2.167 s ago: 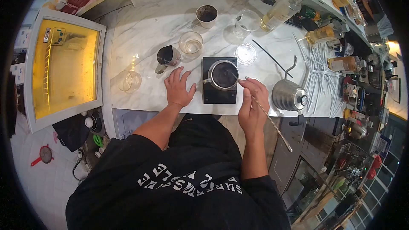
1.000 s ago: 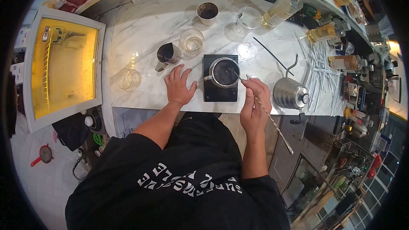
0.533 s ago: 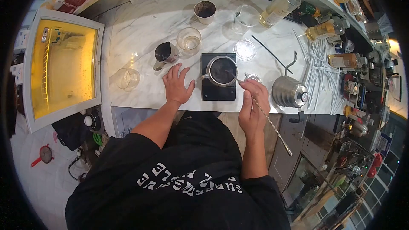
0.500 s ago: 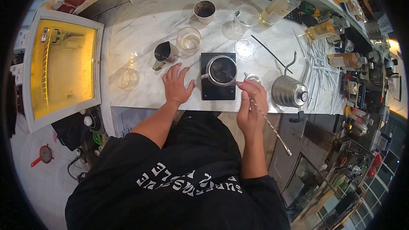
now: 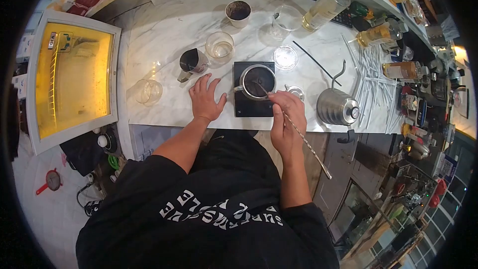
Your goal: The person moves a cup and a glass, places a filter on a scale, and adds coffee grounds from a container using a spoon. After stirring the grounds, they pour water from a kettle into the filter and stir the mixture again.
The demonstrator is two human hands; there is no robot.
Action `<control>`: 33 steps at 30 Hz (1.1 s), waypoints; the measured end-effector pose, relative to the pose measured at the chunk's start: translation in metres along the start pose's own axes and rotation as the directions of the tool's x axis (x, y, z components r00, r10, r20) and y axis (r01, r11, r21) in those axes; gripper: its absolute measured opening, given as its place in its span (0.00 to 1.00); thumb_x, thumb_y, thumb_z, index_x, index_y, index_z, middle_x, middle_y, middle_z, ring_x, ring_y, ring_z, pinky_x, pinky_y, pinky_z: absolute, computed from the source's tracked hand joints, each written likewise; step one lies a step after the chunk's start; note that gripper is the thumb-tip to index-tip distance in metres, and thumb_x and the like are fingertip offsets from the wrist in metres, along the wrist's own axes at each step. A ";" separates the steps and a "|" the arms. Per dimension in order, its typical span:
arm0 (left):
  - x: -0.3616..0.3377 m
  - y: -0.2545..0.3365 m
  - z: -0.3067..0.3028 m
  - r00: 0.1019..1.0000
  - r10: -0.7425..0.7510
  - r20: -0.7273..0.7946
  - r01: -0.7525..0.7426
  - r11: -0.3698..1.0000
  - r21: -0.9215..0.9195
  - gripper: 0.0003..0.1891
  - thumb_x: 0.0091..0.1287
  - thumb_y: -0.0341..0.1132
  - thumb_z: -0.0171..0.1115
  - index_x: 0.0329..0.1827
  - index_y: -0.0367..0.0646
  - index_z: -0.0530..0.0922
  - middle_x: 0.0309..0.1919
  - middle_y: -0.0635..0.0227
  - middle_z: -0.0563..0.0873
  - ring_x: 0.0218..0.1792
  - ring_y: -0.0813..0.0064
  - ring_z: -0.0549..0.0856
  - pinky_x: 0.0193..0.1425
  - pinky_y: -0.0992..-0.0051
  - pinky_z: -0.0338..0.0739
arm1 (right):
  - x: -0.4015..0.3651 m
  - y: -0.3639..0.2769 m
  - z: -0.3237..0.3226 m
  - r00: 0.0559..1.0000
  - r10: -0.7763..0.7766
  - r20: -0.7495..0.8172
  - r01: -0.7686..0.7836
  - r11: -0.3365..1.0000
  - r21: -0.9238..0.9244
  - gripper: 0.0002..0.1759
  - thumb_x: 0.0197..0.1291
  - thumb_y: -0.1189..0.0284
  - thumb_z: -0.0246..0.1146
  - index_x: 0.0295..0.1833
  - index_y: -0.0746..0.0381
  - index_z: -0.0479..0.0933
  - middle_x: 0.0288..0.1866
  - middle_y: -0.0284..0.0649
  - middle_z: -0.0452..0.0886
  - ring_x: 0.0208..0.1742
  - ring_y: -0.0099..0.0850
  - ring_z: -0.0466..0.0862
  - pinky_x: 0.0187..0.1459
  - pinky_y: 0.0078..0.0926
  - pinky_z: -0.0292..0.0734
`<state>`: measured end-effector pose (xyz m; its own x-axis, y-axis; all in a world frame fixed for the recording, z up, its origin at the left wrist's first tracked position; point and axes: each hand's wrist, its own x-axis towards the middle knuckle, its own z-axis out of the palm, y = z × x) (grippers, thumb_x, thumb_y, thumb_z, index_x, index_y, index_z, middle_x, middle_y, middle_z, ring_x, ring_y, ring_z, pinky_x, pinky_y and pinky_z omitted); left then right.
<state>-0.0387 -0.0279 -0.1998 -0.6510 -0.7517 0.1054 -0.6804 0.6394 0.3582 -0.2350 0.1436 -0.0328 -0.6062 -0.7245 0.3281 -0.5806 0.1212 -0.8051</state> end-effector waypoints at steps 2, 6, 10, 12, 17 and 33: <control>0.000 -0.001 0.001 1.000 0.002 -0.007 -0.002 1.000 -0.005 0.31 0.65 0.49 0.73 0.72 0.56 0.80 0.76 0.63 0.74 0.79 0.55 0.69 0.79 0.50 0.59 | 0.003 0.003 0.004 0.999 0.030 -0.020 -0.030 0.999 0.015 0.10 0.75 0.81 0.60 0.53 0.63 0.87 0.52 0.46 0.90 0.60 0.47 0.87 0.65 0.42 0.79; 0.000 -0.001 0.001 1.000 0.000 -0.013 0.000 1.000 -0.011 0.31 0.65 0.49 0.74 0.72 0.56 0.81 0.77 0.63 0.74 0.79 0.56 0.69 0.79 0.50 0.59 | 0.000 0.010 -0.002 0.996 0.039 -0.078 -0.036 0.998 0.043 0.10 0.76 0.80 0.60 0.53 0.64 0.87 0.52 0.46 0.90 0.60 0.46 0.87 0.65 0.42 0.79; 0.000 0.001 -0.002 1.000 -0.006 0.003 0.006 1.000 0.008 0.31 0.65 0.49 0.74 0.71 0.56 0.81 0.77 0.63 0.74 0.79 0.57 0.69 0.80 0.51 0.59 | -0.002 -0.001 -0.002 1.000 -0.010 0.002 0.010 1.000 0.028 0.10 0.76 0.80 0.60 0.53 0.64 0.86 0.52 0.45 0.91 0.59 0.46 0.87 0.65 0.41 0.79; 0.000 0.001 -0.002 1.000 -0.001 0.000 0.001 1.000 -0.002 0.31 0.65 0.50 0.74 0.71 0.56 0.81 0.76 0.63 0.74 0.79 0.57 0.69 0.80 0.51 0.59 | -0.002 0.003 0.004 1.000 0.000 -0.013 0.001 0.999 0.052 0.10 0.76 0.81 0.60 0.53 0.64 0.86 0.52 0.45 0.91 0.58 0.46 0.87 0.64 0.41 0.79; 0.000 -0.001 0.000 1.000 -0.002 -0.001 0.002 1.000 -0.005 0.31 0.65 0.50 0.73 0.71 0.55 0.81 0.76 0.63 0.74 0.79 0.57 0.69 0.79 0.51 0.59 | -0.002 0.007 0.001 0.994 0.061 -0.093 -0.057 0.997 0.051 0.11 0.76 0.82 0.59 0.53 0.66 0.86 0.52 0.46 0.91 0.57 0.45 0.87 0.64 0.41 0.79; 0.000 0.000 0.000 1.000 0.001 -0.020 0.000 1.000 0.008 0.30 0.65 0.50 0.73 0.70 0.54 0.82 0.76 0.62 0.75 0.78 0.57 0.70 0.79 0.51 0.60 | -0.009 0.002 0.001 0.997 0.033 -0.075 -0.032 0.999 0.017 0.10 0.76 0.81 0.59 0.52 0.65 0.87 0.52 0.46 0.91 0.58 0.44 0.88 0.64 0.39 0.80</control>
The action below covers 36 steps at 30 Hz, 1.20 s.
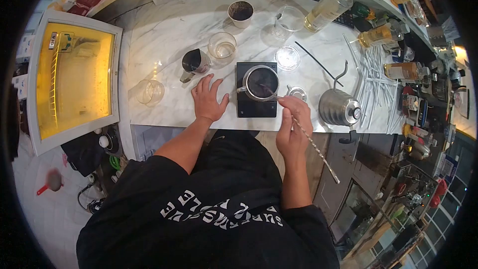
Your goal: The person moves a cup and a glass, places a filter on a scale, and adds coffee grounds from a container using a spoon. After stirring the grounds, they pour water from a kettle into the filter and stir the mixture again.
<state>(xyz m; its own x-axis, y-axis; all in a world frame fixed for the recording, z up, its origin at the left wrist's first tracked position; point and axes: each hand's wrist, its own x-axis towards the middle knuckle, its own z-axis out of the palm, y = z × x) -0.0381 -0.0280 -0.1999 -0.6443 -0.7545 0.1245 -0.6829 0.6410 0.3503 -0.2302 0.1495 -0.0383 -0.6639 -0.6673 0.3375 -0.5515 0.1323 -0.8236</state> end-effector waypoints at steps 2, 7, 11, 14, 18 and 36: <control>0.000 0.000 0.001 1.000 0.002 0.001 -0.002 1.000 -0.006 0.30 0.65 0.50 0.73 0.71 0.55 0.82 0.76 0.62 0.75 0.78 0.57 0.70 0.79 0.51 0.59 | 0.002 -0.005 0.004 0.999 -0.015 0.040 0.015 1.000 -0.015 0.10 0.76 0.81 0.60 0.53 0.64 0.87 0.52 0.46 0.90 0.58 0.45 0.88 0.64 0.40 0.80; 0.000 -0.001 0.001 1.000 0.001 0.006 -0.001 1.000 -0.018 0.30 0.65 0.50 0.73 0.71 0.56 0.81 0.76 0.63 0.74 0.79 0.56 0.69 0.79 0.50 0.59 | 0.007 -0.001 0.002 0.999 0.040 -0.008 -0.040 0.999 -0.023 0.11 0.77 0.81 0.58 0.54 0.65 0.87 0.52 0.46 0.90 0.58 0.45 0.88 0.65 0.40 0.80; 0.000 -0.002 0.003 1.000 0.002 0.002 -0.002 1.000 -0.014 0.30 0.65 0.50 0.73 0.71 0.56 0.81 0.76 0.63 0.74 0.79 0.56 0.69 0.79 0.50 0.59 | 0.000 -0.002 -0.002 0.999 0.044 0.002 -0.044 0.999 -0.003 0.11 0.77 0.81 0.58 0.53 0.65 0.87 0.52 0.46 0.91 0.58 0.45 0.88 0.65 0.40 0.79; 0.000 -0.001 0.002 1.000 0.005 0.005 -0.004 1.000 -0.016 0.31 0.65 0.50 0.73 0.72 0.56 0.81 0.76 0.63 0.74 0.79 0.56 0.69 0.79 0.50 0.59 | 0.000 -0.009 0.004 0.999 0.013 0.047 -0.012 1.000 -0.029 0.11 0.77 0.81 0.58 0.53 0.65 0.87 0.52 0.46 0.91 0.57 0.45 0.88 0.64 0.39 0.79; -0.001 -0.002 0.003 1.000 0.006 -0.002 -0.006 1.000 -0.017 0.31 0.64 0.50 0.73 0.72 0.56 0.81 0.76 0.63 0.74 0.79 0.56 0.69 0.79 0.50 0.59 | 0.009 -0.005 0.007 0.999 0.045 -0.012 -0.045 0.998 -0.040 0.12 0.77 0.81 0.58 0.54 0.66 0.87 0.52 0.46 0.91 0.57 0.44 0.88 0.63 0.39 0.80; 0.000 -0.003 0.002 1.000 0.000 0.003 0.000 1.000 -0.025 0.31 0.64 0.50 0.74 0.71 0.55 0.81 0.76 0.63 0.74 0.78 0.56 0.69 0.80 0.51 0.58 | 0.000 -0.004 -0.004 0.998 0.049 -0.024 -0.051 0.996 -0.073 0.11 0.77 0.79 0.59 0.54 0.66 0.88 0.53 0.47 0.91 0.59 0.44 0.88 0.66 0.39 0.78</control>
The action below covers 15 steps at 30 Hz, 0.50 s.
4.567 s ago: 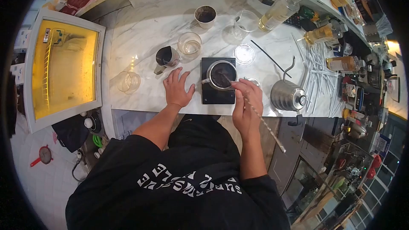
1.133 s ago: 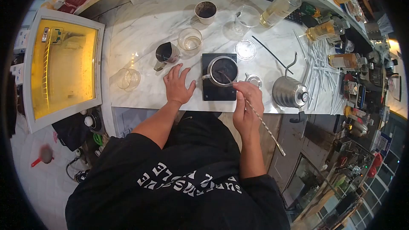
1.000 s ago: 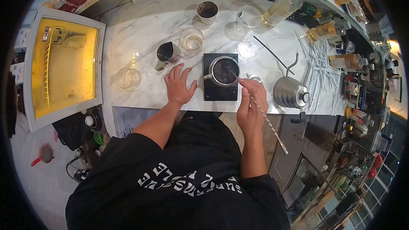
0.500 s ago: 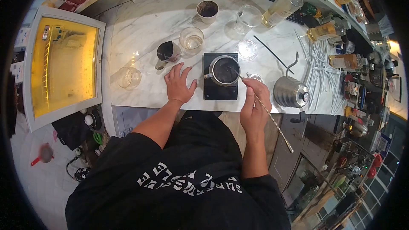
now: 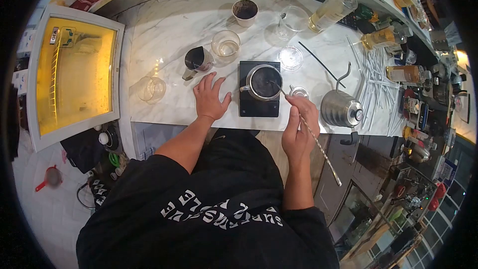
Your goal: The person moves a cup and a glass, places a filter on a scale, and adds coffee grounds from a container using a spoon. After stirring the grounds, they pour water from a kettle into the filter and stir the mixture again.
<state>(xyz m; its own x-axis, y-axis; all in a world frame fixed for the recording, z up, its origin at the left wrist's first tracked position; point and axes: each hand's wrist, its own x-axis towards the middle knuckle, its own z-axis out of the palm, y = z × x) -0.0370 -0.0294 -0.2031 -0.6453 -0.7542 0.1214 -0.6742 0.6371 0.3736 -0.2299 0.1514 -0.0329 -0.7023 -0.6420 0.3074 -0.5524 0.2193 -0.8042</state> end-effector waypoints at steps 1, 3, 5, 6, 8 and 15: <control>0.000 0.000 0.000 1.000 0.001 0.002 -0.001 1.000 -0.002 0.31 0.64 0.50 0.74 0.71 0.56 0.81 0.77 0.63 0.74 0.78 0.56 0.69 0.80 0.51 0.58 | -0.002 0.000 -0.001 1.000 0.002 0.000 -0.002 1.000 -0.012 0.11 0.77 0.79 0.60 0.54 0.66 0.88 0.53 0.47 0.91 0.59 0.44 0.87 0.67 0.39 0.77; -0.001 0.001 -0.001 1.000 -0.001 0.002 0.001 1.000 0.003 0.31 0.64 0.50 0.73 0.71 0.56 0.81 0.77 0.63 0.74 0.78 0.56 0.69 0.80 0.51 0.58 | -0.004 -0.009 0.001 0.999 -0.025 0.022 0.027 0.994 -0.109 0.11 0.77 0.78 0.61 0.54 0.65 0.88 0.53 0.46 0.91 0.61 0.43 0.87 0.69 0.40 0.74; 0.000 0.002 -0.001 1.000 0.000 0.003 0.000 1.000 0.004 0.31 0.64 0.50 0.73 0.71 0.56 0.81 0.77 0.63 0.74 0.79 0.56 0.69 0.80 0.51 0.58 | -0.004 -0.016 0.006 0.998 -0.045 0.035 0.049 0.987 -0.154 0.11 0.77 0.77 0.61 0.55 0.64 0.89 0.53 0.44 0.91 0.62 0.42 0.87 0.70 0.42 0.72; -0.001 0.002 0.000 1.000 -0.002 0.003 0.002 1.000 0.001 0.31 0.64 0.50 0.73 0.71 0.56 0.81 0.77 0.63 0.74 0.79 0.56 0.69 0.80 0.51 0.58 | -0.001 -0.018 0.010 0.998 -0.052 0.038 0.058 0.987 -0.151 0.11 0.77 0.77 0.61 0.55 0.63 0.89 0.53 0.44 0.91 0.62 0.42 0.87 0.71 0.42 0.71; 0.000 0.002 0.000 1.000 -0.001 0.001 0.001 1.000 -0.005 0.31 0.64 0.50 0.73 0.71 0.56 0.81 0.77 0.63 0.74 0.79 0.56 0.69 0.80 0.51 0.58 | 0.005 -0.017 0.014 0.998 -0.056 0.020 0.058 0.987 -0.149 0.11 0.77 0.76 0.61 0.55 0.62 0.89 0.52 0.42 0.92 0.63 0.40 0.87 0.71 0.44 0.69; 0.000 0.000 -0.001 1.000 -0.005 -0.003 0.005 1.000 -0.014 0.31 0.65 0.50 0.72 0.72 0.56 0.81 0.76 0.63 0.74 0.79 0.56 0.69 0.79 0.51 0.59 | -0.003 -0.001 0.003 0.997 -0.065 -0.039 0.056 0.981 -0.185 0.12 0.77 0.77 0.61 0.54 0.61 0.90 0.53 0.42 0.92 0.62 0.40 0.88 0.71 0.45 0.70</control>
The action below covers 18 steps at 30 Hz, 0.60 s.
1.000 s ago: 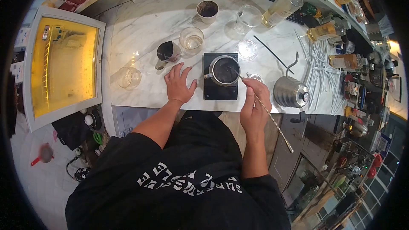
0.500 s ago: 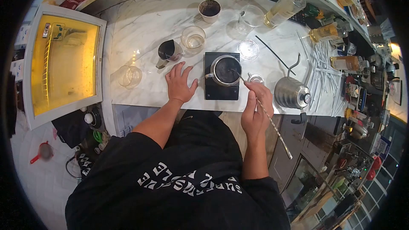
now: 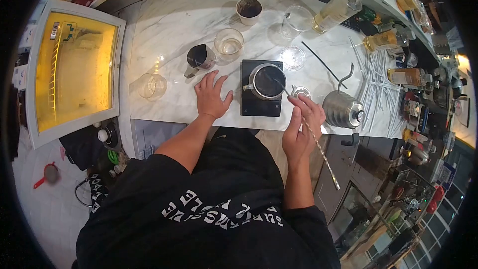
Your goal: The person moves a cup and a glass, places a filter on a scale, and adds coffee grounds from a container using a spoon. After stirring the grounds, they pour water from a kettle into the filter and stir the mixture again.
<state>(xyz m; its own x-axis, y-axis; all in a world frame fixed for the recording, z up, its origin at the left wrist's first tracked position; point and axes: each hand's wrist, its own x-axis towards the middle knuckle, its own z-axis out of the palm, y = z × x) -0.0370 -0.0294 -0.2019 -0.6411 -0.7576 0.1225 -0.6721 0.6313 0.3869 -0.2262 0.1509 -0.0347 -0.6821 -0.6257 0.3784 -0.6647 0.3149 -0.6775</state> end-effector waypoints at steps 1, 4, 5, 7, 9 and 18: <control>0.000 0.001 0.000 1.000 0.001 0.001 -0.001 1.000 -0.001 0.31 0.65 0.51 0.72 0.72 0.56 0.81 0.76 0.63 0.74 0.79 0.55 0.69 0.79 0.51 0.59 | -0.002 -0.003 0.000 1.000 -0.021 0.000 0.021 1.000 -0.013 0.12 0.77 0.77 0.61 0.55 0.60 0.90 0.52 0.42 0.92 0.62 0.39 0.88 0.73 0.47 0.68; 0.001 0.003 -0.003 1.000 0.008 -0.016 -0.008 1.000 0.020 0.30 0.65 0.50 0.73 0.69 0.54 0.83 0.76 0.63 0.76 0.78 0.58 0.70 0.79 0.52 0.60 | -0.002 -0.008 0.004 0.996 -0.069 0.062 0.068 0.998 0.014 0.12 0.77 0.76 0.61 0.55 0.59 0.90 0.52 0.40 0.92 0.62 0.38 0.88 0.75 0.48 0.66; 0.000 0.003 -0.002 1.000 0.004 -0.005 -0.004 1.000 0.016 0.30 0.65 0.50 0.73 0.70 0.54 0.82 0.76 0.63 0.75 0.78 0.57 0.70 0.79 0.51 0.60 | -0.001 -0.007 0.006 0.996 -0.065 0.055 0.063 0.997 0.034 0.12 0.77 0.76 0.61 0.55 0.59 0.90 0.53 0.39 0.92 0.62 0.38 0.88 0.75 0.49 0.65; 0.000 0.001 0.000 1.000 -0.006 0.017 0.006 1.000 0.008 0.31 0.65 0.51 0.72 0.72 0.56 0.81 0.76 0.63 0.74 0.79 0.55 0.69 0.80 0.50 0.59 | 0.005 -0.008 0.007 0.999 -0.033 0.020 0.033 0.999 0.002 0.12 0.78 0.76 0.61 0.55 0.59 0.90 0.53 0.39 0.92 0.62 0.38 0.88 0.75 0.49 0.65; 0.000 0.000 0.000 1.000 0.001 0.009 -0.001 1.000 0.005 0.31 0.65 0.51 0.72 0.72 0.56 0.81 0.76 0.63 0.74 0.79 0.55 0.68 0.80 0.50 0.58 | 0.007 -0.004 0.005 1.000 0.000 0.006 0.000 1.000 -0.011 0.12 0.78 0.75 0.60 0.55 0.60 0.90 0.53 0.40 0.92 0.63 0.38 0.88 0.74 0.48 0.66; 0.001 0.003 -0.001 1.000 -0.002 0.016 0.001 1.000 0.017 0.31 0.65 0.51 0.73 0.72 0.57 0.81 0.77 0.63 0.74 0.79 0.55 0.69 0.80 0.50 0.58 | -0.001 0.001 0.001 0.991 -0.111 0.078 0.111 0.994 0.004 0.10 0.74 0.76 0.63 0.54 0.58 0.88 0.52 0.37 0.92 0.63 0.38 0.88 0.75 0.51 0.63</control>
<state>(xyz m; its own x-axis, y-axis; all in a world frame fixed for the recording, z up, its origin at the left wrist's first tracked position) -0.0388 -0.0284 -0.2000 -0.6459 -0.7559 0.1070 -0.6794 0.6330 0.3712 -0.2261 0.1507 -0.0365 -0.5784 -0.7106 0.4005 -0.7348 0.2406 -0.6342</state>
